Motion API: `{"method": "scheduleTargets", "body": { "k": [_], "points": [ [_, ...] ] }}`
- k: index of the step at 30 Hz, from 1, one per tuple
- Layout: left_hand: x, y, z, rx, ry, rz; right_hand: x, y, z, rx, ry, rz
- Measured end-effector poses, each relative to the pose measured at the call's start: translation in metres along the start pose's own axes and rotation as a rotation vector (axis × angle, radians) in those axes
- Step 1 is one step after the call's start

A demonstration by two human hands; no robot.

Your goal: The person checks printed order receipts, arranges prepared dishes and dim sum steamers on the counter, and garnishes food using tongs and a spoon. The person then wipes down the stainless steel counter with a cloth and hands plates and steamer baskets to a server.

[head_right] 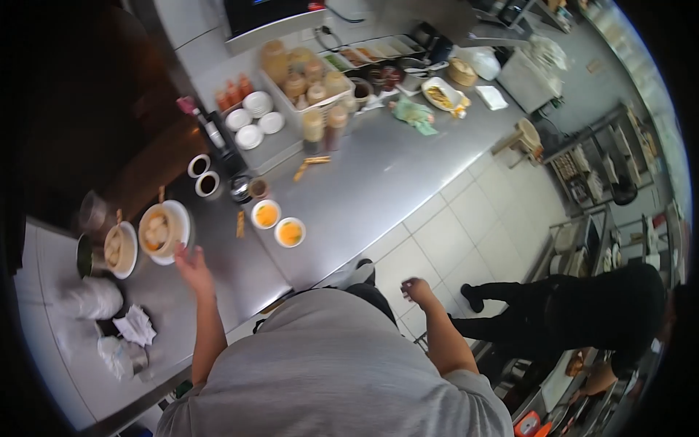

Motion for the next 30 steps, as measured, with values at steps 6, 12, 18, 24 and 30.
{"method": "scheduleTargets", "body": {
  "k": [6, 12, 18, 24, 30],
  "points": [
    [0.096, -0.091, -0.108, -0.001, -0.244, 0.43, -0.055, 0.088, 0.169, -0.173, 0.407, -0.228],
    [0.137, -0.142, -0.152, -0.047, -0.269, 0.438, -0.172, 0.162, 0.36, 0.418, 1.17, -0.52],
    [0.181, -0.178, -0.182, -0.183, -0.125, 0.405, -0.303, 0.16, 0.411, 0.902, 1.007, -0.674],
    [0.21, -0.194, -0.193, -0.275, -0.025, 0.392, -0.355, 0.144, 0.431, 0.589, 0.802, -0.931],
    [0.23, -0.235, -0.215, -0.229, -0.035, 0.541, -0.287, 0.096, 0.36, 0.535, 0.954, -0.425]
  ]
}}
Point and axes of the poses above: each hand's wrist, its own x-axis away from the middle knuckle, its own y-axis out of the back of the hand, z = x × y, the point moved 2 cm from there along -x, towards the middle knuckle, and after that the axes turned 10 degrees about -z, right-handed, at the moved point
